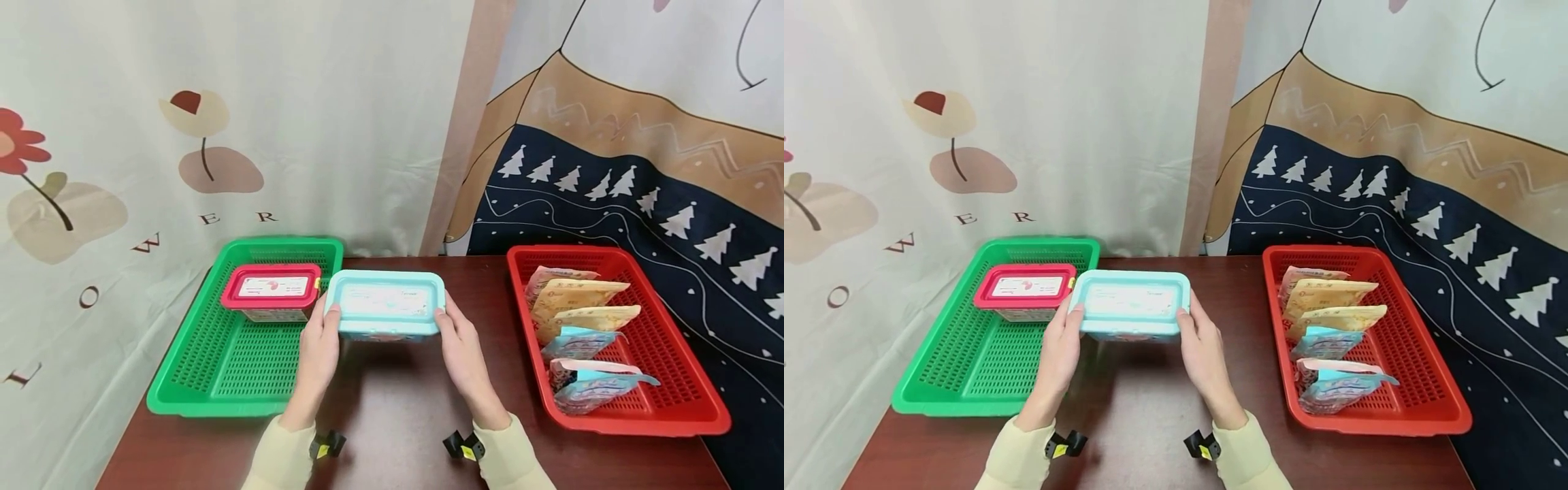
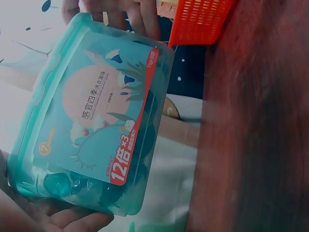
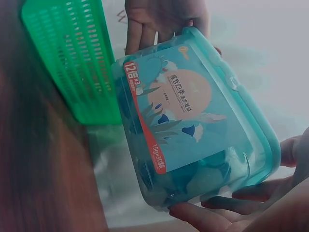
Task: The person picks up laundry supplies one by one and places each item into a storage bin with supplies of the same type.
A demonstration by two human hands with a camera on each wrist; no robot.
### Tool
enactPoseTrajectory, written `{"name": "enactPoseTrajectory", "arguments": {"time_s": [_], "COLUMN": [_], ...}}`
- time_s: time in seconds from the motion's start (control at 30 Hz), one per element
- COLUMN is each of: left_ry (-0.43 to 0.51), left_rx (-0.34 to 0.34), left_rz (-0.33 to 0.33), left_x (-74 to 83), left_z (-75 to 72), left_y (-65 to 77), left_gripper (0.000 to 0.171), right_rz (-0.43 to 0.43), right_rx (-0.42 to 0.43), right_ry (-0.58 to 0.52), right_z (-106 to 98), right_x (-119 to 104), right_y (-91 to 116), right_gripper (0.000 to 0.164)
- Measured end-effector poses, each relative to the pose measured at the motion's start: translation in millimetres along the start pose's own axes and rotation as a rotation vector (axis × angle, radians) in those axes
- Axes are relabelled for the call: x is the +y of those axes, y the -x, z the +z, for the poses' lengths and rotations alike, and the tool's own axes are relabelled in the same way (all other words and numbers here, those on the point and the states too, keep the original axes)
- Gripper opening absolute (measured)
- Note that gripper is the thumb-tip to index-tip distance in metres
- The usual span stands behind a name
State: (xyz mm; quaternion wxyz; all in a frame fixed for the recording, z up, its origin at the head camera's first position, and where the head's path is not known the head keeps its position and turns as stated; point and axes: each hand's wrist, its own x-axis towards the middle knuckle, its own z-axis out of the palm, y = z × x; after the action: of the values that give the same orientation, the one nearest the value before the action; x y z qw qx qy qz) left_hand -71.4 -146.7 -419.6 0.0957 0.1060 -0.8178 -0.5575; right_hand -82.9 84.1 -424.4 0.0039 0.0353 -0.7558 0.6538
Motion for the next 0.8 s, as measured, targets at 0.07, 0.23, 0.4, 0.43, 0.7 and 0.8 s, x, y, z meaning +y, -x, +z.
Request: {"name": "enactPoseTrajectory", "arguments": {"time_s": [0.07, 0.23, 0.4, 0.43, 0.7, 0.8], "left_ry": [-0.006, -0.020, -0.035, -0.035, -0.050, -0.047], "left_rx": [0.000, 0.020, 0.038, 0.042, 0.087, 0.114], "left_rz": [-0.010, -0.028, -0.038, -0.044, -0.062, -0.066], "left_x": [0.8, 0.9, 0.6, 0.6, -0.2, 0.2], "left_z": [-5.0, -20.5, -37.6, -40.9, -64.6, -73.7], "left_y": [1.0, 1.3, 0.2, 0.2, 0.1, 0.7], "left_gripper": [0.053, 0.054, 0.055, 0.055, 0.056, 0.055], "right_rz": [-0.005, -0.024, -0.042, -0.046, -0.070, -0.078], "right_rx": [-0.002, -0.017, -0.040, -0.045, -0.097, -0.126], "right_ry": [0.009, 0.041, 0.062, 0.060, 0.053, 0.047], "right_z": [3.6, 14.6, 27.4, 29.9, 48.9, 56.8], "right_x": [-1.8, -6.9, -10.8, -11.2, -17.3, -20.0], "right_y": [2.2, 6.7, 10.8, 11.7, 18.0, 19.3], "right_gripper": [0.054, 0.053, 0.054, 0.054, 0.056, 0.058]}}
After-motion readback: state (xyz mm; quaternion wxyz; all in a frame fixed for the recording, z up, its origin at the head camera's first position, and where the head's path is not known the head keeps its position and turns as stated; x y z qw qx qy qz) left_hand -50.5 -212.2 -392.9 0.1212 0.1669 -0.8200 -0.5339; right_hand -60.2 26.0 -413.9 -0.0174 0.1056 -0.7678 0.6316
